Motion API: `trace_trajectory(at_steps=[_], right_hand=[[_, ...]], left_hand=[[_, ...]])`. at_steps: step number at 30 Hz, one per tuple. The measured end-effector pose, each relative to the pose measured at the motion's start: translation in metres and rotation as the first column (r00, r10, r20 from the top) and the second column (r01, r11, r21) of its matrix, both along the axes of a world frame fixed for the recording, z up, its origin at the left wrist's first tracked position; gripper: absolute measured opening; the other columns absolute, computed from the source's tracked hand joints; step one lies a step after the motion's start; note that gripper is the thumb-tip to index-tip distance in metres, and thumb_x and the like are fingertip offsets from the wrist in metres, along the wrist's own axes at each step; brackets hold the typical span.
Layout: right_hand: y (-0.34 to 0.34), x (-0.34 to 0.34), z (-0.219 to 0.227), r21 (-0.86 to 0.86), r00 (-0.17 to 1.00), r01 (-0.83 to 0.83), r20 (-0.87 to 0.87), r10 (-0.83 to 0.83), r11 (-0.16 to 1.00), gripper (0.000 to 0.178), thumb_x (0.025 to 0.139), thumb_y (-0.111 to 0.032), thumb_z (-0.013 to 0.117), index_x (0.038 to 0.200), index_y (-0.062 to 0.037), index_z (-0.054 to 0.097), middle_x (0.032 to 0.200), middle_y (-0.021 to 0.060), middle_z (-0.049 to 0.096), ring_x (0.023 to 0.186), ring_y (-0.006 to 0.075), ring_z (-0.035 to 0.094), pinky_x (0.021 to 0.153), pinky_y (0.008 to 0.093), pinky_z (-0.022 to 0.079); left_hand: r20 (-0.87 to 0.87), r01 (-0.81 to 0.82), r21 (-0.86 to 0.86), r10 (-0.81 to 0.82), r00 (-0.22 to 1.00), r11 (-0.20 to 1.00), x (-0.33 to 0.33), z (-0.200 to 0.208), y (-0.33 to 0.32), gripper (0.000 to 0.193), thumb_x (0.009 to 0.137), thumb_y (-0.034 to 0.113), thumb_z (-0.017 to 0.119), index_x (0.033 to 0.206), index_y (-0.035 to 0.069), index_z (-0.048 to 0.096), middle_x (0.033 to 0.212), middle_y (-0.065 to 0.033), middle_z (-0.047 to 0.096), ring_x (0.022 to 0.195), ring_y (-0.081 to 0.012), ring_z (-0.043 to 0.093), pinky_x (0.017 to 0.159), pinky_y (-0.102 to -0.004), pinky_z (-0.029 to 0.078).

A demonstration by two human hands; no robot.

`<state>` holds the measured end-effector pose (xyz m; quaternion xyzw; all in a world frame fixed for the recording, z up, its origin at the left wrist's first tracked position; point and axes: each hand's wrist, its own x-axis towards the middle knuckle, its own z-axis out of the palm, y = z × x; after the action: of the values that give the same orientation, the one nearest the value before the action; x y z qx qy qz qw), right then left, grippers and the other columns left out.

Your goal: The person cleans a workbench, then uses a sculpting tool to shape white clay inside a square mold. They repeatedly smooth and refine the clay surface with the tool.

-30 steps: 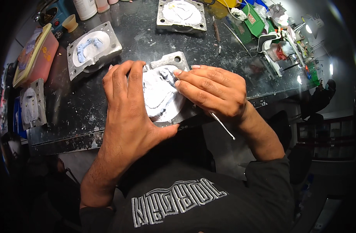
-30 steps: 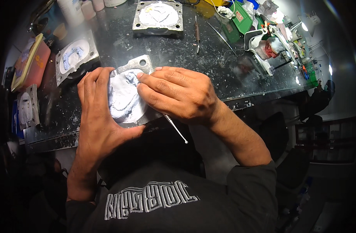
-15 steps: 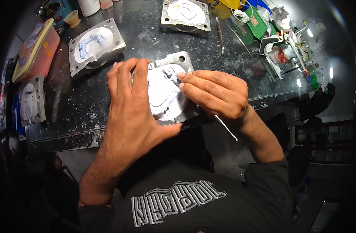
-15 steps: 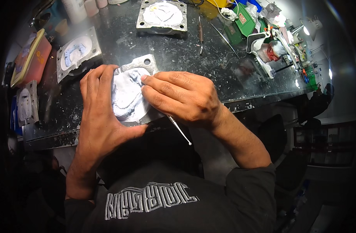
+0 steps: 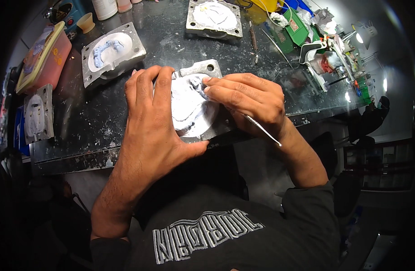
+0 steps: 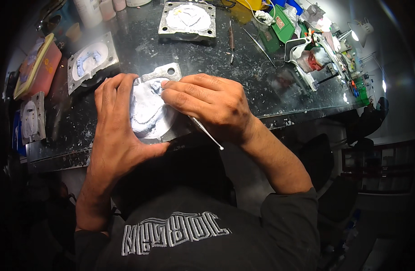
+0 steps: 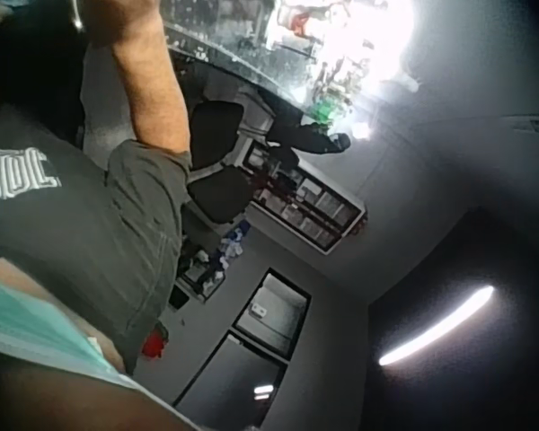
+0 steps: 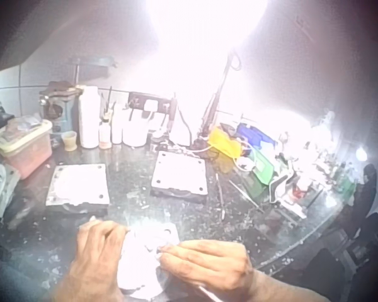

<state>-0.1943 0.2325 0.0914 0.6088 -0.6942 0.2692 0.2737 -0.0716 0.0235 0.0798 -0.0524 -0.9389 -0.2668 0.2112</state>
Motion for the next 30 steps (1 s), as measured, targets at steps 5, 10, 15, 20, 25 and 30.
trace_trajectory(at_steps=[5, 10, 15, 20, 25, 30], right_hand=[[-0.001, -0.001, -0.003, -0.041, 0.981, 0.029, 0.192, -0.021, 0.999, 0.016, 0.092, -0.003, 0.076, 0.108, -0.0039, 0.078, 0.103, 0.0102, 0.081, 0.090, 0.0266, 0.079, 0.079, 0.0338, 0.065], [-0.003, 0.006, -0.008, -0.398, 0.474, 0.148, 0.832, 0.289, 0.905, 0.015, 0.109, -0.010, 0.067, 0.118, 0.0001, 0.075, 0.115, 0.0100, 0.080, 0.105, 0.0138, 0.074, 0.094, 0.0297, 0.060], [0.010, 0.022, -0.023, -0.498, 0.584, 0.351, 0.779, 0.230, 0.793, 0.022, 0.113, -0.009, 0.051, 0.124, 0.0041, 0.065, 0.128, 0.0222, 0.075, 0.121, 0.0251, 0.071, 0.107, 0.0364, 0.055], [0.009, 0.027, -0.036, -0.589, 0.666, 0.441, 0.721, 0.193, 0.678, 0.032, 0.113, -0.009, 0.038, 0.132, 0.0102, 0.055, 0.124, 0.0258, 0.071, 0.122, 0.0318, 0.070, 0.111, 0.0430, 0.055], [0.009, 0.022, -0.038, -0.544, 0.566, 0.471, 0.790, 0.235, 0.694, 0.034, 0.118, -0.022, 0.046, 0.134, 0.0065, 0.057, 0.069, -0.0026, 0.049, 0.060, 0.0070, 0.048, 0.067, 0.0286, 0.056], [0.010, 0.019, -0.035, -0.374, 0.439, 0.571, 0.892, 0.113, 0.731, 0.029, 0.114, -0.015, 0.052, 0.134, -0.0003, 0.066, 0.080, -0.0099, 0.043, 0.063, -0.0012, 0.032, 0.056, 0.0184, 0.030]], left_hand=[[0.023, 0.011, 0.006, -0.011, 1.000, 1.000, -0.002, 0.001, -0.002, 0.116, 0.050, 0.021, 0.098, 0.151, 0.001, 0.045, 0.145, -0.0216, 0.047, 0.141, -0.0449, 0.041, 0.121, -0.0533, 0.040], [0.027, 0.007, 0.036, -0.008, 1.000, 0.999, -0.002, -0.001, -0.002, 0.115, 0.049, 0.022, 0.096, 0.151, 0.002, 0.046, 0.146, -0.0213, 0.048, 0.142, -0.0447, 0.041, 0.122, -0.0527, 0.039], [0.093, 0.031, 0.029, -0.033, 0.995, 0.999, -0.002, 0.002, -0.005, 0.118, 0.056, 0.028, 0.098, 0.154, -0.001, 0.039, 0.150, -0.0256, 0.041, 0.144, -0.0494, 0.034, 0.124, -0.0609, 0.035], [0.042, -0.017, 0.058, 0.015, 0.999, 0.998, 0.001, -0.003, -0.002, 0.115, 0.053, 0.027, 0.097, 0.153, 0.002, 0.044, 0.149, -0.0235, 0.046, 0.143, -0.0457, 0.038, 0.122, -0.0563, 0.036], [-0.055, 0.004, 0.088, 0.000, 0.998, 0.996, 0.001, -0.015, -0.006, 0.120, 0.053, 0.030, 0.099, 0.157, 0.003, 0.045, 0.153, -0.0224, 0.047, 0.144, -0.0421, 0.040, 0.123, -0.0529, 0.036], [-0.065, 0.020, 0.179, -0.009, 0.998, 0.984, -0.001, -0.019, -0.007, 0.126, 0.055, 0.035, 0.102, 0.162, 0.004, 0.043, 0.156, -0.0220, 0.047, 0.145, -0.0393, 0.041, 0.124, -0.0503, 0.035]])
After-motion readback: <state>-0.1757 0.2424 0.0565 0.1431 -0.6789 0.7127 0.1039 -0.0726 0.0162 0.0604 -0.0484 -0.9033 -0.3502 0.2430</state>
